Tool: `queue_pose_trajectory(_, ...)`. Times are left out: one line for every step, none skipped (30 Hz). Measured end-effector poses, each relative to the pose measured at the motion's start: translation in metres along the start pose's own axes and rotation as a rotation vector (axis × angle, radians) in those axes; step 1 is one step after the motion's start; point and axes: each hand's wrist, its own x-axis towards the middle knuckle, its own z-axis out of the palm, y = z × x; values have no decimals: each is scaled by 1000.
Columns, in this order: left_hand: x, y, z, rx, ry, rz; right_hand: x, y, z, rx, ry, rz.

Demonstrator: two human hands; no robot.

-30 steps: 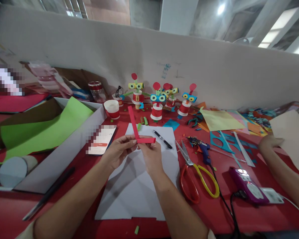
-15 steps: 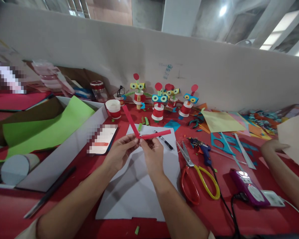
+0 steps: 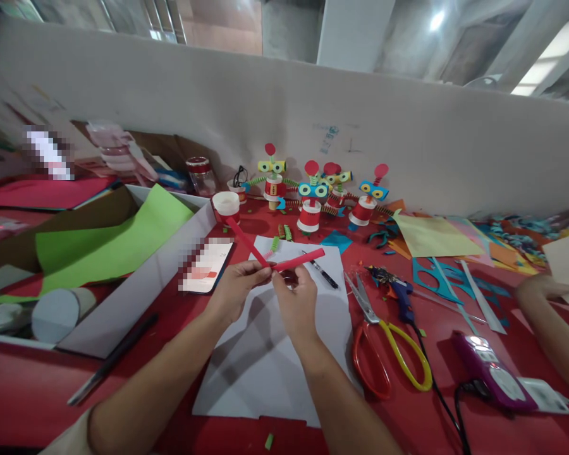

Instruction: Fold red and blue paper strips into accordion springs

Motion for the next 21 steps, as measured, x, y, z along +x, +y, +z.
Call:
queue_pose_trajectory(0,0,0,-8,8,4,0,0,0,-3,5,10)
queue_pose_trajectory(-1,-1,1,-20,7,2,1,-1,-1,12,3,24)
queue_pose_trajectory(-1,-1,1,-33,-4,-6,1,0,-1,44,-10,35)
queue_pose_trajectory(-2,-1,2,-47,-21,-18,2,0,-2,85,-34,41)
queue_pose_trajectory(-3,0,2,-62,-37,-30,2,0,-2,124,-64,40)
queue_pose_trajectory(-4,0,3,-77,-47,-39,3,1,-2,156,-88,31)
queue_pose_trajectory(-4,1,4,-92,-51,-45,3,1,-2,177,-99,19)
queue_pose_trajectory(-5,1,5,-108,-48,-49,3,2,-2,187,-100,10)
queue_pose_trajectory(-5,1,5,-122,-40,-49,2,2,-1,192,-98,4)
queue_pose_trajectory(-5,2,6,-133,-31,-46,1,1,-1,193,-97,1)
queue_pose_trajectory(-5,1,6,-139,-24,-41,1,1,0,188,-101,1)
queue_pose_trajectory(-5,1,6,-139,-20,-34,0,0,1,175,-113,6)
queue_pose_trajectory(-5,1,6,-135,-17,-26,-1,-1,1,155,-126,14)
queue_pose_trajectory(-5,0,7,-129,-14,-17,-2,-1,2,134,-135,25)
queue_pose_trajectory(-5,-1,7,-119,-11,-6,-2,-2,2,115,-139,36)
queue_pose_trajectory(-5,-2,7,-107,-5,4,-3,-2,3,103,-137,42)
queue_pose_trajectory(-5,-2,7,-93,4,16,-3,-3,3,96,-131,41)
queue_pose_trajectory(-5,-2,8,-81,13,30,-3,-3,3,93,-121,34)
queue_pose_trajectory(-6,-3,8,-74,22,43,-3,-3,3,91,-110,24)
queue_pose_trajectory(-6,-3,9,-76,27,54,-3,-3,2,87,-100,11)
queue_pose_trajectory(-6,-2,9,-87,30,59,-2,-3,2,85,-93,0)
